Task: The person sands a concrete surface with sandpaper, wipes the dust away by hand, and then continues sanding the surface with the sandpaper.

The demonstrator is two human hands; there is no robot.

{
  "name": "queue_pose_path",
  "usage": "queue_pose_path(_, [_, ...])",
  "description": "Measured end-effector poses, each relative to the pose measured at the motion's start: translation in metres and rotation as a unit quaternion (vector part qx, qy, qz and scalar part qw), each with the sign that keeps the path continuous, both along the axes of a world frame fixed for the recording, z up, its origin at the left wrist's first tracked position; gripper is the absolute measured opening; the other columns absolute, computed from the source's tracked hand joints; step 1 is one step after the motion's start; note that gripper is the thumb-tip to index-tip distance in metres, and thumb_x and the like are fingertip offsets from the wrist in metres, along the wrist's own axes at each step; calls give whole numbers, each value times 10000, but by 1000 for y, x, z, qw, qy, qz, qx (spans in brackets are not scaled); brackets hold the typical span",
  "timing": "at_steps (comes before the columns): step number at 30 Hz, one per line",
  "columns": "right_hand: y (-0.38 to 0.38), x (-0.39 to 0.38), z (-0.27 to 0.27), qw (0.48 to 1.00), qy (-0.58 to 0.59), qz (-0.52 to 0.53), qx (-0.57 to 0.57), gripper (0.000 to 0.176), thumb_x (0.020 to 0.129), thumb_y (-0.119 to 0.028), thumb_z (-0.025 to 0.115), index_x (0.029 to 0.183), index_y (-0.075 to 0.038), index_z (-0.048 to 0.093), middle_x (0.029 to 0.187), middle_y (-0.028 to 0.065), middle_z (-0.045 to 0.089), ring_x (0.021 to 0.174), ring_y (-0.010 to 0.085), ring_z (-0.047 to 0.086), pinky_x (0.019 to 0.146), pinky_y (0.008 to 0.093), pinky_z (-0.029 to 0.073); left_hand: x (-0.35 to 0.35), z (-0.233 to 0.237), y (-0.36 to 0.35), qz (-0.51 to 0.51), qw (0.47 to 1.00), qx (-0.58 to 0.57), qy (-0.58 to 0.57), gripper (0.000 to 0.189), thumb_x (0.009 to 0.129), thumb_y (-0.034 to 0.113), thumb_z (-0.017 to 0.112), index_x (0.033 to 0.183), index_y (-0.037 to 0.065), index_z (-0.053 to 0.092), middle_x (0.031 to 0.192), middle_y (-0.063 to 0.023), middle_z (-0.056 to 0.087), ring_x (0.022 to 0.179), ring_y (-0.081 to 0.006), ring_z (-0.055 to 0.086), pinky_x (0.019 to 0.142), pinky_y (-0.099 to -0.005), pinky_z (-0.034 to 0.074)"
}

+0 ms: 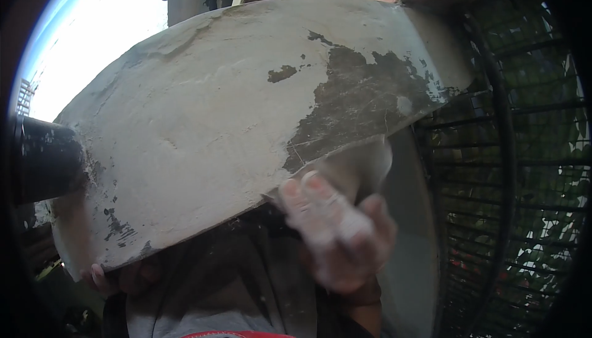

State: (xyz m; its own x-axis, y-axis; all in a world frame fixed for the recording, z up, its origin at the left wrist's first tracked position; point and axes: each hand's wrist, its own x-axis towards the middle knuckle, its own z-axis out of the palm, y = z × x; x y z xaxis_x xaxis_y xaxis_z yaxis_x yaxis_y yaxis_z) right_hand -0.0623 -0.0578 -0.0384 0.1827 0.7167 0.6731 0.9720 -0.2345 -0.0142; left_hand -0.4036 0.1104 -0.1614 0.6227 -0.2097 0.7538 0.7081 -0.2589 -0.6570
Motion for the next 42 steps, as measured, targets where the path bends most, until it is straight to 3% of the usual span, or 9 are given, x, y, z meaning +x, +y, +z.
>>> queue_pose_path(5, [-3, 8, -2, 999, -31, -15, 16, 204, 916, -67, 749, 1106, -132, 790, 1131, -11, 696, 753, 135, 640, 612, 286, 465, 5, 0, 0, -8, 999, -31, -7, 553, 1064, 530, 513, 1413, 102, 526, 1279, -112, 524, 1242, -304, 550, 1049, -452, 561])
queue_pose_path(8, [-5, 6, 2, 999, -29, -19, -22, 115, 1003, -56, 653, 1055, -33, 753, 1011, 53, 721, 929, 225, 706, 827, 389, 532, 36, 0, 7, -63, 994, -4, -93, 584, 1067, 536, 500, 1383, 46, 528, 1252, -103, 531, 1236, -316, 556, 1034, -435, 570])
queue_pose_path(10, [-3, 21, 2, 1000, -10, -8, 21, 133, 1000, -40, 654, 1076, -46, 763, 1007, 47, 710, 868, 213, 676, 764, 372, 515, 38, 2, 8, -83, 989, -20, -120, 601, 1067, 543, 495, 1372, 26, 526, 1247, -101, 529, 1237, -320, 555, 1031, -424, 571])
queue_pose_path(22, [2, 16, 4, 998, 26, 54, 38, 150, 877, -105, 798, 1024, -71, 804, 861, 22, 599, 777, 164, 581, 665, 306, 452, -5, -19, 6, -7, 998, -5, -61, 572, 1069, 538, 493, 1393, 69, 529, 1258, -133, 509, 1225, -307, 550, 1029, -418, 565])
queue_pose_path(24, [4, 27, 3, 998, 13, -24, 58, 267, 787, -121, 868, 1031, -216, 817, 905, -52, 585, 682, 137, 568, 587, 269, 460, -25, -32, 0, -4, 996, -32, -83, 568, 1068, 537, 493, 1401, 78, 530, 1259, -140, 506, 1223, -304, 549, 1027, -425, 565])
queue_pose_path(30, [3, 20, 6, 998, 37, -15, 43, 118, 943, -141, 744, 970, -41, 798, 859, 23, 631, 774, 177, 587, 709, 337, 505, -53, -39, -19, 44, 995, -84, -42, 565, 1071, 526, 495, 1424, 87, 522, 1278, -159, 490, 1227, -294, 532, 1023, -481, 563])
queue_pose_path(35, [-2, 12, 7, 997, 67, 41, 24, 150, 928, -170, 767, 974, -29, 793, 817, -3, 507, 773, 170, 587, 663, 319, 465, 23, 4, -5, 32, 999, 5, -25, 561, 1071, 515, 505, 1441, 93, 503, 1292, -155, 488, 1229, -298, 534, 1039, -477, 554])
queue_pose_path(38, [0, 14, 5, 998, 28, -11, 47, 191, 944, -213, 759, 976, -28, 794, 839, 7, 523, 753, 164, 565, 651, 317, 456, -65, -11, -29, 86, 993, -55, 55, 556, 1073, 508, 504, 1438, 89, 498, 1290, -146, 494, 1226, -300, 546, 1043, -466, 553])
queue_pose_path(42, [-3, 11, 2, 997, 58, 30, 36, 234, 820, -199, 861, 1042, -133, 823, 924, -16, 537, 737, 148, 595, 632, 318, 488, -34, -6, -24, 113, 988, -83, 68, 587, 1071, 543, 455, 1464, 107, 462, 1313, -125, 467, 1228, -302, 509, 1033, -505, 535])
